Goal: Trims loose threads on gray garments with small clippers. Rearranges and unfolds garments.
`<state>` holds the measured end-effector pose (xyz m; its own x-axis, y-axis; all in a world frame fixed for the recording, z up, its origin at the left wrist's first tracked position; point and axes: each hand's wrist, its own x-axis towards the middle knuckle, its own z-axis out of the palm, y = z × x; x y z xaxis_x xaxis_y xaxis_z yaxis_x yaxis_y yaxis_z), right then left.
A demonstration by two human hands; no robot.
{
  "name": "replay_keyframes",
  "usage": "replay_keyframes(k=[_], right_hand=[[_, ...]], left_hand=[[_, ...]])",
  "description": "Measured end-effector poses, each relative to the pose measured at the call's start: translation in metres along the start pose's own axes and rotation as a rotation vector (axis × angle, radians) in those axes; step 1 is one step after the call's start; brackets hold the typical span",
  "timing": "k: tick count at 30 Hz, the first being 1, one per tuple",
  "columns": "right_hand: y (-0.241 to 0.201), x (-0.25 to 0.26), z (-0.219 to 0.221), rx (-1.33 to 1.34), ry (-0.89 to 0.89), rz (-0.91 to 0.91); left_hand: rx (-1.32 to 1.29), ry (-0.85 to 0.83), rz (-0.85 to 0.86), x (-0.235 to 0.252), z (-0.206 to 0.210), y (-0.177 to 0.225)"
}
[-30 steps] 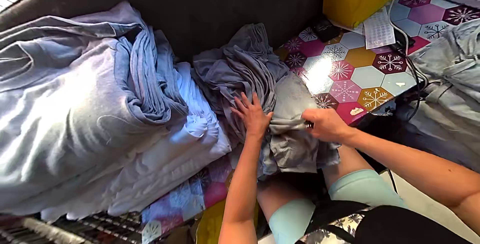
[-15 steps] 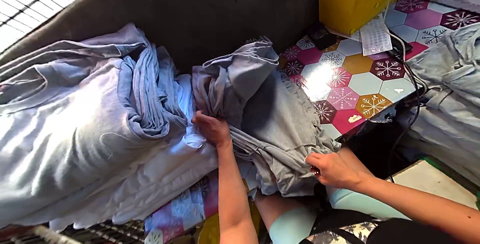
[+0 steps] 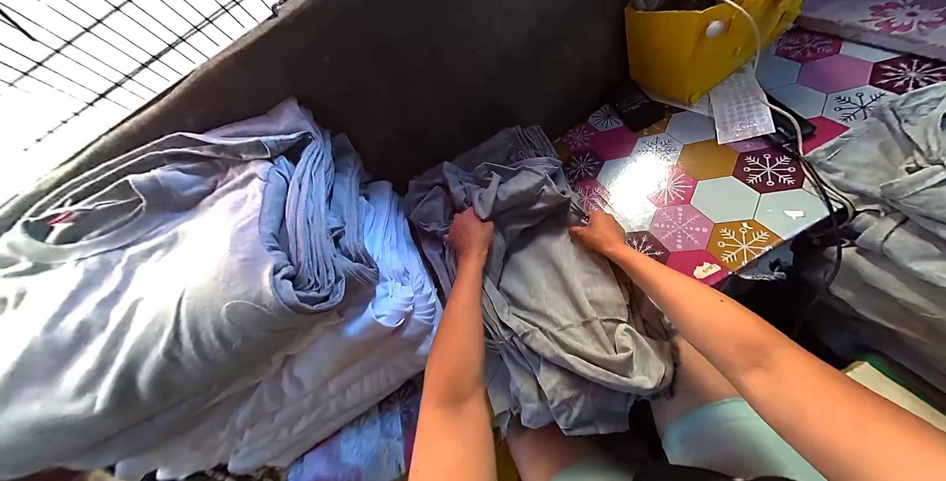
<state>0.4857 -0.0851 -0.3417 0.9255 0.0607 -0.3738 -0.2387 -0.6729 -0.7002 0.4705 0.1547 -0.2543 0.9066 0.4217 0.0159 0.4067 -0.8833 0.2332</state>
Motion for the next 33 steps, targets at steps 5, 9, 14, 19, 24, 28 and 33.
replay_keyframes(k=[5, 9, 14, 19, 24, 28, 33], right_hand=[[0.026, -0.012, -0.036, 0.037, 0.159, 0.016], [0.037, -0.016, -0.024, -0.077, 0.207, 0.063], [0.046, -0.039, -0.044, -0.091, 0.210, -0.034], [0.085, -0.161, -0.033, 0.106, 0.224, -0.543], [0.119, -0.241, 0.024, 0.040, -0.050, -0.675], [0.088, -0.258, 0.003, 0.407, -0.233, -0.529], [0.061, -0.272, -0.029, 0.861, -0.303, -0.245]], left_hand=[[-0.176, 0.430, -0.095, -0.019, -0.038, -0.062], [0.115, 0.381, -0.285, -0.009, -0.003, -0.081], [0.156, -0.047, -0.174, 0.025, -0.017, -0.082], [-0.214, 0.247, 0.046, -0.092, -0.030, -0.073], [-0.541, -0.052, -0.073, -0.241, 0.028, -0.056], [-0.870, 0.121, -0.155, -0.255, 0.051, -0.028], [-0.716, 0.454, -0.104, -0.261, 0.031, -0.018]])
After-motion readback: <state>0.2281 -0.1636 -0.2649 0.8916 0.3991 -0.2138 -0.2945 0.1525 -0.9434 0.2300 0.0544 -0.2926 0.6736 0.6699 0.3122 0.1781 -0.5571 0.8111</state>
